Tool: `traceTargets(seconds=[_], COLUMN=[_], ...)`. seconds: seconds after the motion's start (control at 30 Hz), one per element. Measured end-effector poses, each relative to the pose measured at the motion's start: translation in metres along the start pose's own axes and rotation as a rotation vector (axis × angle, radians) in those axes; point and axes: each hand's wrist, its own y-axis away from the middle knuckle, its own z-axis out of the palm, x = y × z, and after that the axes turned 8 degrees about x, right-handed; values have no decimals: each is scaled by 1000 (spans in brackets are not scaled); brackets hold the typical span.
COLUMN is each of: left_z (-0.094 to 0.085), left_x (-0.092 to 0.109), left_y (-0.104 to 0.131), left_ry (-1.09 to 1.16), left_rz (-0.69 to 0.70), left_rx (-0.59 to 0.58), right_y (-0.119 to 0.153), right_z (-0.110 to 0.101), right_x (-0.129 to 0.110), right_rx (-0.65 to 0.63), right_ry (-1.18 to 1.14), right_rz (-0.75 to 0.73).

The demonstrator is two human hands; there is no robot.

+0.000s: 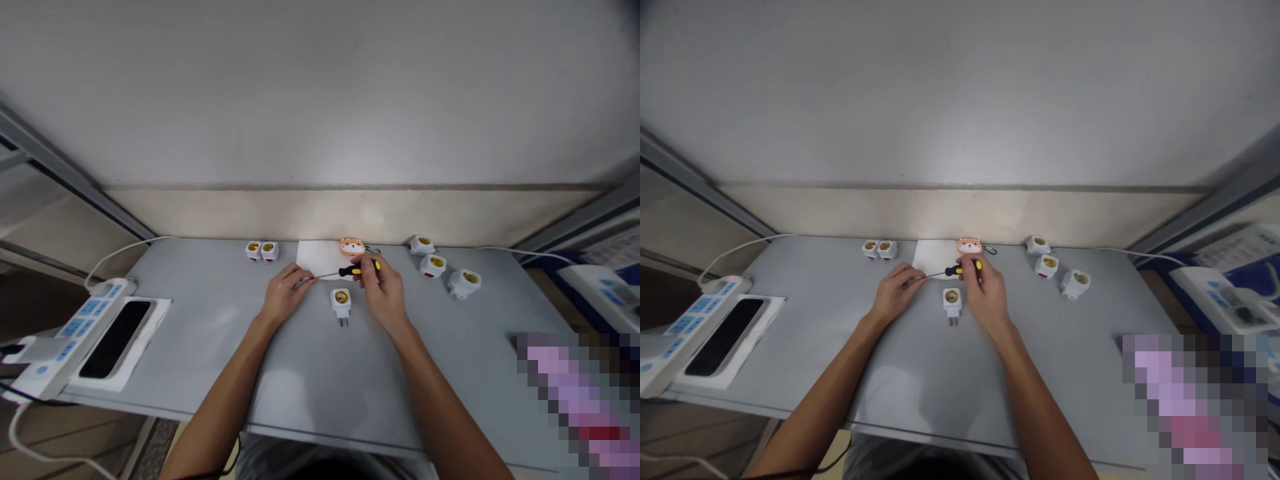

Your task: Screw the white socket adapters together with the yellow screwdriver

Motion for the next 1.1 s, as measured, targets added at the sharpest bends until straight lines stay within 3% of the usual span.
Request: traceTargets(seconds=[0.27, 0.5, 0.6, 0.73, 0.83, 0.97, 1.1], left_z=[1, 7, 9, 11, 13, 17, 20], left_x=[1, 11, 20, 33, 38, 42, 41], left_y=[1, 1, 1, 3, 5, 7, 7], left_ry=[-22, -120, -107, 28, 105, 190, 212], left_rz=[20, 150, 144, -32, -130, -85, 10], left_rx=[3, 43, 39, 0, -32, -246, -341], right_y=[0, 8, 10, 7, 2, -5, -8], right_z=[0, -3, -5, -11, -20, -32, -35], right_x=[-2, -14, -19, -19, -15, -6, -6], right_rx=[-2, -103, -104, -4, 167, 350, 339], right_ry=[49, 104, 94, 64, 37, 84, 162], right_rz=[-15, -177, -272, -414, -414, -333, -325])
